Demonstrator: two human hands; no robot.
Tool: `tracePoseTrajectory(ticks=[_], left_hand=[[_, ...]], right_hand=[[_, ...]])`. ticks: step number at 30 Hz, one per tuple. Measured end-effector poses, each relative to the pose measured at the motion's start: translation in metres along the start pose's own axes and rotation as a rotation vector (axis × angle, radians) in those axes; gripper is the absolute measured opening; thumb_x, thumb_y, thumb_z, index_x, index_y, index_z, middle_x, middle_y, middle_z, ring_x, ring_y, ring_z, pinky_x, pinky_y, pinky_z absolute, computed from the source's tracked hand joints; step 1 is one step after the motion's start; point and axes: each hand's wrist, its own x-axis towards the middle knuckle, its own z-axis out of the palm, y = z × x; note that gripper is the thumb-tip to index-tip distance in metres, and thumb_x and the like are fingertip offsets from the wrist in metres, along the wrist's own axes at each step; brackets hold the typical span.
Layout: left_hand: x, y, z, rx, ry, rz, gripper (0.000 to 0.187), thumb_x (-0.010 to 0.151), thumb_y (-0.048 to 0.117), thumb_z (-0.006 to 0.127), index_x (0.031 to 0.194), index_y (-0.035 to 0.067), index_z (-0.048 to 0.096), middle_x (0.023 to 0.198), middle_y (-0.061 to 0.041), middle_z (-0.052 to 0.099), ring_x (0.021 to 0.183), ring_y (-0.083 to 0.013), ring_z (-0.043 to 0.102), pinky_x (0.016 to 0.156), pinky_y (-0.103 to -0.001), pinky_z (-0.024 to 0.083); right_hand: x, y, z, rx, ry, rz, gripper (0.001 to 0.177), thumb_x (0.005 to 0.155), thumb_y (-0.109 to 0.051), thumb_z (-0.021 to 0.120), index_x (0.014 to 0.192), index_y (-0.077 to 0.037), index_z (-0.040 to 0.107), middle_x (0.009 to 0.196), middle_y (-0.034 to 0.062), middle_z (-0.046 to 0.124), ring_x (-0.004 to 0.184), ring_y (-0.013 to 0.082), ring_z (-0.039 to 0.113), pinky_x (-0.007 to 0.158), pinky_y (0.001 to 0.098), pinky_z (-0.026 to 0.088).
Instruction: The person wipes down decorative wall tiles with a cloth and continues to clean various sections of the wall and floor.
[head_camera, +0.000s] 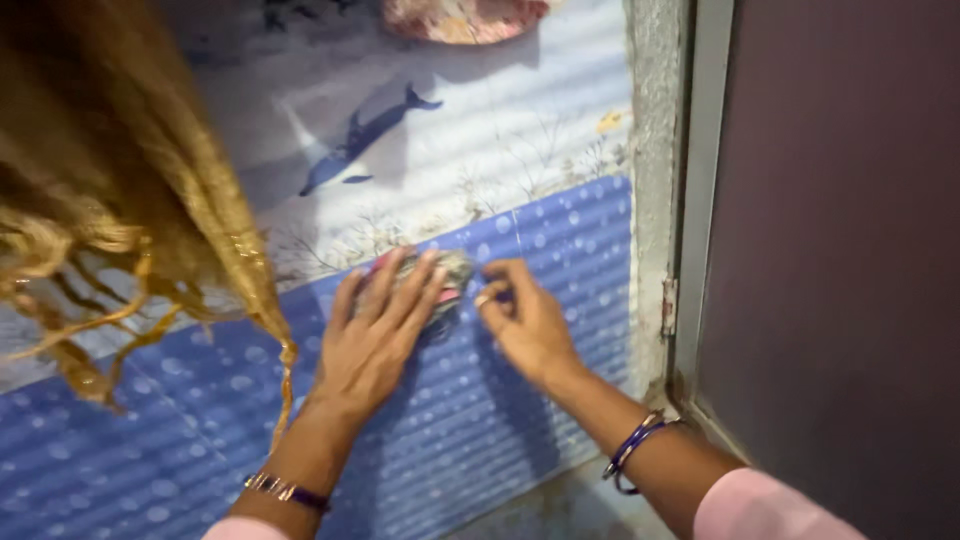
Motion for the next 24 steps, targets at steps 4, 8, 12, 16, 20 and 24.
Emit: tracePoseTrajectory(ticks=[4, 8, 12, 16, 20, 24], left_hand=[[-0.058, -0.025, -0.007, -0.123, -0.001, -0.265, 0.069, 0.085, 0.009, 0.05, 0.153, 0.012, 0.047, 0.165, -0.005, 0.034, 0.149, -0.0299, 0.029, 0.117, -0.055, 0.018], [-0.094, -0.045, -0.001, -0.078, -0.151, -0.42, 0.047, 0.09, 0.015, 0.051, 0.137, 0.009, 0.055, 0.156, -0.008, 0.043, 0.152, -0.0311, 0.031, 0.122, -0.057, 0.019], [-0.091, -0.039, 0.008, -0.234, 0.168, -0.491, 0.05, 0.091, 0.011, 0.05, 0.14, 0.004, 0.056, 0.153, -0.021, 0.046, 0.143, -0.0405, 0.039, 0.118, -0.057, 0.025], [-0.076, -0.017, 0.016, -0.54, 0.262, -0.285, 0.043, 0.101, 0.013, 0.052, 0.144, 0.015, 0.058, 0.15, -0.014, 0.05, 0.14, -0.0358, 0.043, 0.12, -0.051, 0.031], [-0.081, -0.015, 0.015, -0.303, 0.086, -0.136, 0.064, 0.09, 0.007, 0.052, 0.154, 0.008, 0.044, 0.155, -0.014, 0.046, 0.144, -0.0357, 0.041, 0.118, -0.054, 0.031], [-0.116, -0.065, 0.012, -0.157, -0.1, -0.11, 0.07, 0.087, 0.008, 0.054, 0.155, 0.013, 0.038, 0.158, -0.009, 0.039, 0.149, -0.035, 0.036, 0.115, -0.057, 0.027]], right_hand=[[-0.018, -0.04, 0.016, -0.304, -0.16, -0.305, 0.049, 0.087, -0.011, 0.067, 0.135, -0.008, 0.054, 0.125, 0.0132, 0.064, 0.107, 0.0289, 0.067, 0.09, 0.0395, 0.055], [-0.029, -0.068, 0.029, -0.588, -0.208, -0.476, 0.058, 0.085, -0.01, 0.066, 0.142, -0.008, 0.05, 0.145, 0.0164, 0.05, 0.132, 0.0385, 0.049, 0.11, 0.046, 0.043], [-0.027, -0.088, 0.051, -0.786, -0.193, -0.481, 0.069, 0.081, -0.009, 0.066, 0.146, -0.009, 0.044, 0.156, 0.0146, 0.038, 0.142, 0.0367, 0.038, 0.109, 0.0501, 0.037], [-0.034, -0.085, 0.069, -0.912, -0.234, -0.597, 0.081, 0.078, -0.011, 0.068, 0.151, -0.003, 0.035, 0.163, 0.0167, 0.024, 0.149, 0.0384, 0.023, 0.111, 0.0525, 0.031], [-0.038, -0.067, 0.076, -0.962, -0.26, -0.618, 0.087, 0.075, -0.015, 0.068, 0.151, 0.005, 0.029, 0.165, 0.0208, 0.016, 0.152, 0.0385, 0.015, 0.113, 0.0525, 0.025], [-0.036, -0.056, 0.074, -1.041, -0.264, -0.647, 0.088, 0.076, -0.012, 0.064, 0.153, 0.005, 0.025, 0.166, 0.0201, 0.017, 0.154, 0.036, 0.017, 0.116, 0.049, 0.024]])
